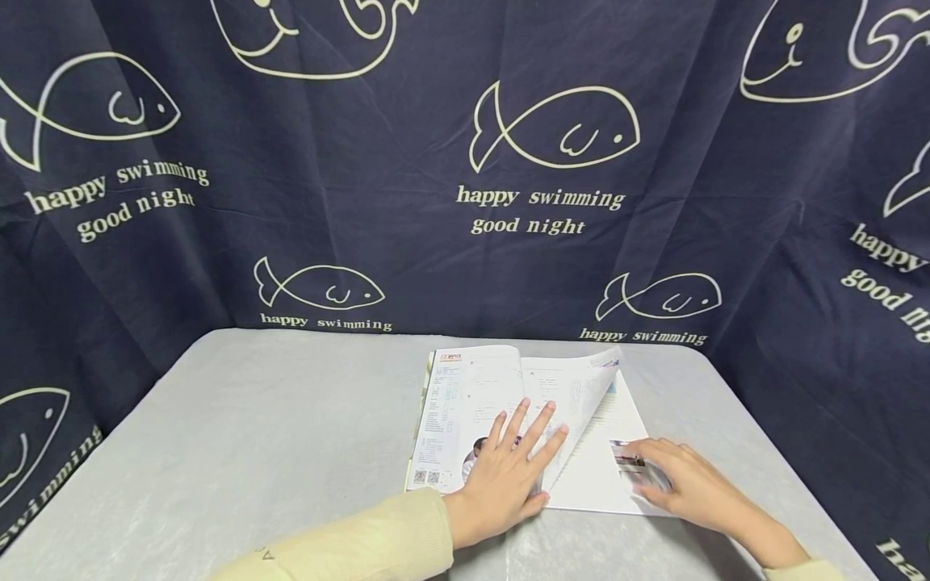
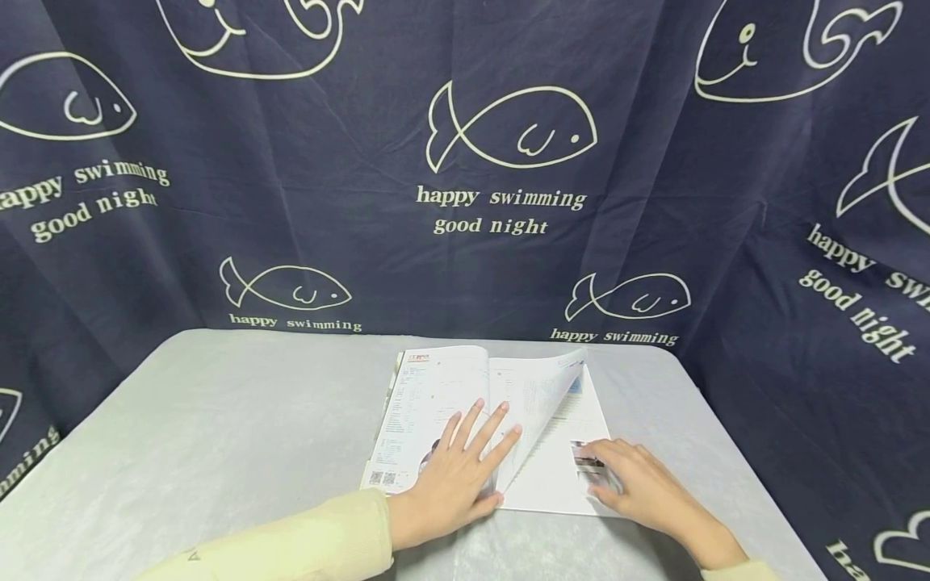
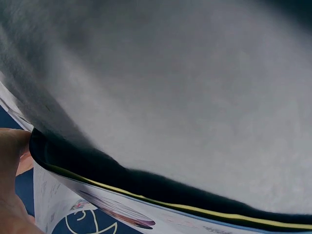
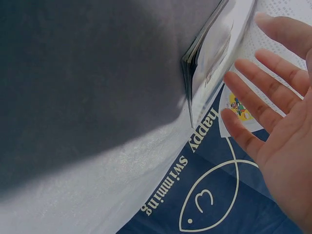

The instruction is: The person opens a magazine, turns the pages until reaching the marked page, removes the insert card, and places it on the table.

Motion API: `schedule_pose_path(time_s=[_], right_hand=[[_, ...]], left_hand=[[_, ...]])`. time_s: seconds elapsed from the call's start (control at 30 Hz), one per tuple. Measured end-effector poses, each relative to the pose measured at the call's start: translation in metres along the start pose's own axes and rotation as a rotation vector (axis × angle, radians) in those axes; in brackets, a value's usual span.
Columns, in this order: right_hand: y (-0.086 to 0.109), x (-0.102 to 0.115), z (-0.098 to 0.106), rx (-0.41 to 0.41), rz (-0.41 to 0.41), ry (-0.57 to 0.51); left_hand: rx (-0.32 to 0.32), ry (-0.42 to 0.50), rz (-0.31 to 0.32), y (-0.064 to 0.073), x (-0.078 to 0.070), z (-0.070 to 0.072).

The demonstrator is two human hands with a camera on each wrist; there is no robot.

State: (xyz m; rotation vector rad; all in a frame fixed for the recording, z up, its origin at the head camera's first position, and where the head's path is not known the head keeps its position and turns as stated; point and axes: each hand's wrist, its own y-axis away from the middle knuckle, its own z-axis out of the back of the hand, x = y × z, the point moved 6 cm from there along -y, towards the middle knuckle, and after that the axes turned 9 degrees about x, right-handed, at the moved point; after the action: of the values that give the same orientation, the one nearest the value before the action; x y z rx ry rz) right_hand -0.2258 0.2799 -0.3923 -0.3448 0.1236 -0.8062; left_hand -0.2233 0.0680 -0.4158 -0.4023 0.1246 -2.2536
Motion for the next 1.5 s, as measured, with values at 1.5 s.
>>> schedule_pose_path(time_s=[1.5], right_hand=[[0.0097,0.0005,-0.0087,0.09,-0.008,-0.026]], left_hand=[[0.057,0.029,-0.022,0.0051,0.0019,-0.0086]])
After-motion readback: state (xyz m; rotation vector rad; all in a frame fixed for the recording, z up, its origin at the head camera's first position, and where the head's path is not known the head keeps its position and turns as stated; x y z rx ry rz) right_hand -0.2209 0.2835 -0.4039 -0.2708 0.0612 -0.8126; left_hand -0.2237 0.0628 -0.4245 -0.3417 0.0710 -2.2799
